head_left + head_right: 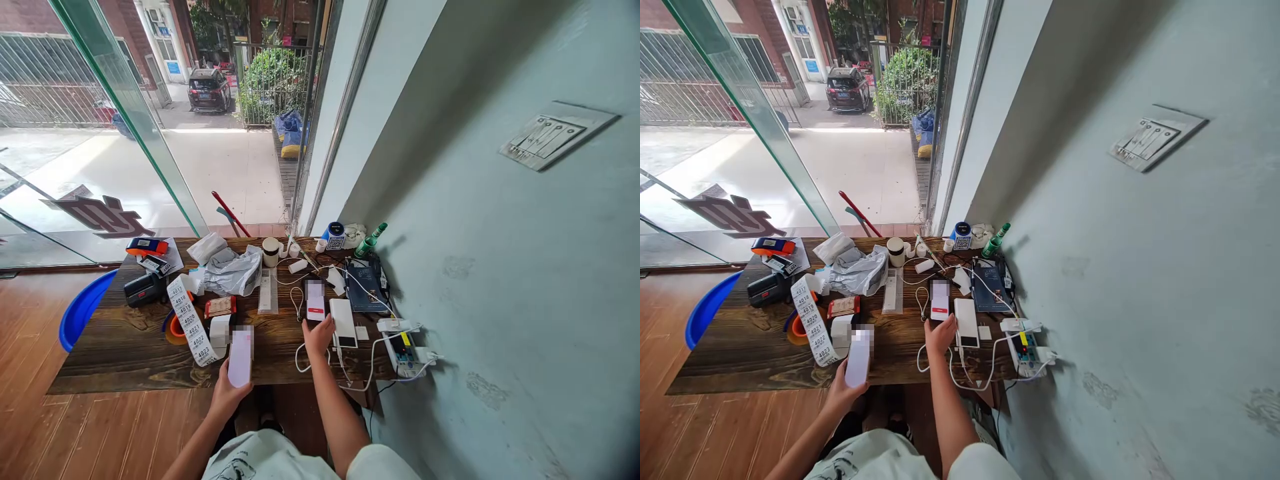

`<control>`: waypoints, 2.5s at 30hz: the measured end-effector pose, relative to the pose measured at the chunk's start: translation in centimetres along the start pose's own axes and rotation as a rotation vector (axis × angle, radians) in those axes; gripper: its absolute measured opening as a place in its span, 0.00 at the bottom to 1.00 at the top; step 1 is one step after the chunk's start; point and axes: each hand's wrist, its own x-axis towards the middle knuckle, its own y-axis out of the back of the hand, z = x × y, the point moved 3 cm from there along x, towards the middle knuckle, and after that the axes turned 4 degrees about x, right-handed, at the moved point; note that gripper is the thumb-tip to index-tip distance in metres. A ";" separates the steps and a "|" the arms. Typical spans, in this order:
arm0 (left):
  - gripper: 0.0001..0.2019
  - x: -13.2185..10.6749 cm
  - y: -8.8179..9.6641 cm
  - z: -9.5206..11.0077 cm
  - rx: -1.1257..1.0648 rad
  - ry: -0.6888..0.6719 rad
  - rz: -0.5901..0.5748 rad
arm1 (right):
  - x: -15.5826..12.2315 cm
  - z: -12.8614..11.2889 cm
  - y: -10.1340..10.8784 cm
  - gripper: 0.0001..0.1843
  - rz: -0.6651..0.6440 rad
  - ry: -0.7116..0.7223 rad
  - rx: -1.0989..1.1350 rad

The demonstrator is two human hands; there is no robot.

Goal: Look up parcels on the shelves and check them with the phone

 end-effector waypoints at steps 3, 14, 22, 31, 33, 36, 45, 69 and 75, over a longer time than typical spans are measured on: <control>0.47 -1.7 1.1 -1.2 -0.057 -0.028 -0.002 | 2.6 0.1 -1.1 0.32 -0.026 -0.055 -0.005; 0.47 -3.4 2.3 -1.7 -0.097 -0.026 0.026 | 4.1 -1.4 -2.8 0.26 0.005 -0.224 0.074; 0.46 -5.1 2.7 -0.2 -0.109 -0.026 0.018 | 3.7 -1.7 -1.2 0.25 0.037 -0.302 0.178; 0.48 -5.1 5.1 0.9 -0.217 -0.076 0.033 | 1.3 -6.4 2.8 0.39 -0.165 -0.414 0.526; 0.47 -5.2 5.8 1.9 -0.268 -0.105 0.043 | -1.8 -9.8 3.6 0.42 -0.346 -0.382 0.726; 0.48 -5.2 6.9 3.8 -0.324 -0.145 0.063 | -8.0 -16.3 5.0 0.46 -0.809 -0.346 1.053; 0.52 -7.7 13.6 7.6 -0.158 -0.338 0.243 | -18.9 -29.9 7.0 0.38 -1.340 -0.619 1.476; 0.26 -19.5 58.6 -18.9 -0.949 -0.006 0.778 | -59.2 -59.6 1.6 0.34 -2.574 -0.771 0.869; 0.22 -21.6 64.9 -25.6 -1.001 0.038 0.997 | -67.4 -64.4 -0.9 0.31 -2.694 -0.772 0.655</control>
